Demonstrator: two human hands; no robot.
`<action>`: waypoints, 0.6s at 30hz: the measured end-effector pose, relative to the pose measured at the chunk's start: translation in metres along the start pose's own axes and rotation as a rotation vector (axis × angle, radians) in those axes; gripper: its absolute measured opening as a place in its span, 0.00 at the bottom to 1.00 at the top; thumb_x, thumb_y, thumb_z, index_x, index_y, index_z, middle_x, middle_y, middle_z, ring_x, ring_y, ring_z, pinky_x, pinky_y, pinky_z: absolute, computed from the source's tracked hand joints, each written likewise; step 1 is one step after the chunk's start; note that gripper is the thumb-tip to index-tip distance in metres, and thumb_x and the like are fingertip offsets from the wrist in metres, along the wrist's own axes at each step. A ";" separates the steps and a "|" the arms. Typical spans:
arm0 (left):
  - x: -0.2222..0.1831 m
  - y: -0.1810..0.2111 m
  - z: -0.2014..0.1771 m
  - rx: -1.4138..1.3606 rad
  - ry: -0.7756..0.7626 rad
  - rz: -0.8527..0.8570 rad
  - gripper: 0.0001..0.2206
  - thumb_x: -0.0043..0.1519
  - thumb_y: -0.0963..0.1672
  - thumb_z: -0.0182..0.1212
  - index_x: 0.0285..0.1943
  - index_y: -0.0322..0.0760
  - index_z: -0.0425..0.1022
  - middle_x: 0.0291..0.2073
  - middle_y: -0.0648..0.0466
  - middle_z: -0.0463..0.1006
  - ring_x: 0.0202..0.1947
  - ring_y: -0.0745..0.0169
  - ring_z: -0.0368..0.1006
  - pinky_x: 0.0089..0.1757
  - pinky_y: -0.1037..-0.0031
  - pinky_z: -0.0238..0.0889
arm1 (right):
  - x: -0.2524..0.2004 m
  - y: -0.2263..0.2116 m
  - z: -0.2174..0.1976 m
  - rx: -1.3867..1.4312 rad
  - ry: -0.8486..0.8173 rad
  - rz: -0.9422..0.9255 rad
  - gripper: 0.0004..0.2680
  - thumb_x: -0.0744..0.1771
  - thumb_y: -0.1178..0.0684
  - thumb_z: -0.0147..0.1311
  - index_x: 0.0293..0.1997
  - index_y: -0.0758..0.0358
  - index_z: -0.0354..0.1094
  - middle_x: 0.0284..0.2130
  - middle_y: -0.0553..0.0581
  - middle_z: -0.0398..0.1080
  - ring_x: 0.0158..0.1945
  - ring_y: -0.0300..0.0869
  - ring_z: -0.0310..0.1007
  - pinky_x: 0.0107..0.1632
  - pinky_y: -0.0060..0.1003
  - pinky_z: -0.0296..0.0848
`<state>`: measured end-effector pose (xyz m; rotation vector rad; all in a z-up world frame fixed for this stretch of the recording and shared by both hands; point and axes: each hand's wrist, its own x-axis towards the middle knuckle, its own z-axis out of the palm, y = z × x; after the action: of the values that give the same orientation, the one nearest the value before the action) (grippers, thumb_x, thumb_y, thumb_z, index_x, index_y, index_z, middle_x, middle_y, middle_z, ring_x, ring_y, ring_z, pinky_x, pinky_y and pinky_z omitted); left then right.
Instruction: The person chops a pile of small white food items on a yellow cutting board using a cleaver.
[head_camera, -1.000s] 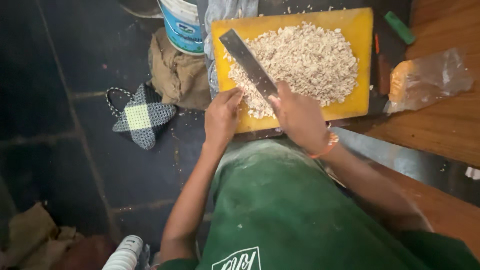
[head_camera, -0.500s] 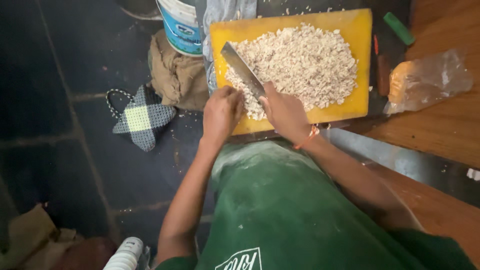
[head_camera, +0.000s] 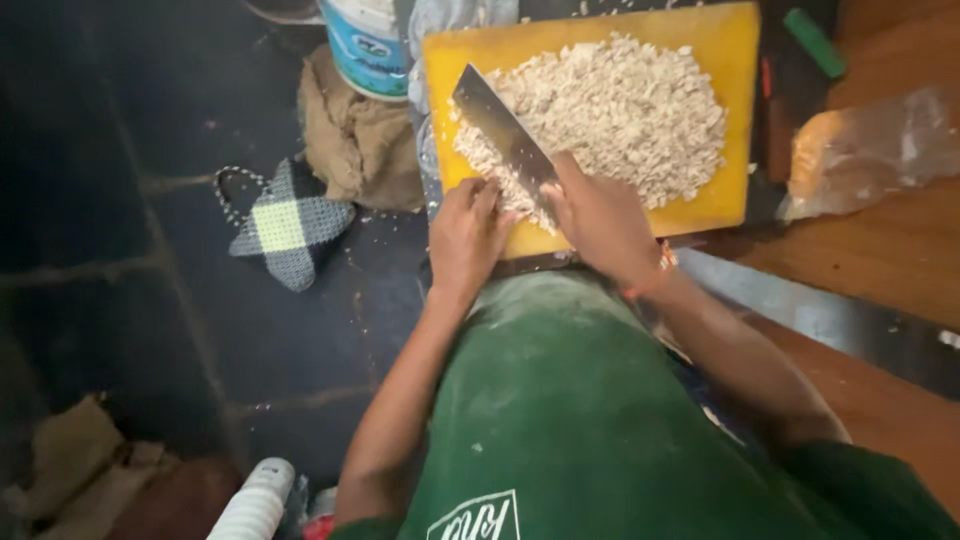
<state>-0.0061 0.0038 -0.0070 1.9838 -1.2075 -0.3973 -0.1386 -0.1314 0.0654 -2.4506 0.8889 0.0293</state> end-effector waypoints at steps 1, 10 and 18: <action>0.002 -0.003 0.001 0.013 0.019 0.000 0.24 0.51 0.44 0.75 0.57 0.33 0.76 0.46 0.48 0.77 0.45 0.47 0.75 0.45 0.62 0.70 | -0.012 -0.003 -0.007 0.017 0.045 -0.032 0.11 0.70 0.50 0.52 0.54 0.65 0.62 0.22 0.67 0.70 0.28 0.63 0.72 0.30 0.56 0.67; 0.004 -0.009 -0.003 0.048 0.017 0.026 0.16 0.55 0.44 0.71 0.50 0.32 0.79 0.43 0.47 0.78 0.44 0.47 0.76 0.44 0.62 0.70 | 0.008 -0.006 0.023 0.017 0.031 -0.034 0.11 0.70 0.51 0.52 0.54 0.66 0.60 0.21 0.67 0.69 0.27 0.64 0.72 0.29 0.57 0.65; 0.007 -0.010 0.004 0.030 0.007 0.000 0.12 0.56 0.44 0.71 0.47 0.35 0.81 0.40 0.50 0.79 0.42 0.49 0.76 0.43 0.62 0.70 | 0.007 -0.004 0.027 -0.046 -0.005 0.071 0.10 0.71 0.50 0.51 0.53 0.65 0.60 0.20 0.66 0.69 0.26 0.63 0.72 0.28 0.57 0.65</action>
<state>0.0014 -0.0016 -0.0166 2.0092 -1.2159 -0.3737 -0.1264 -0.1199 0.0422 -2.4589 0.9833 0.0823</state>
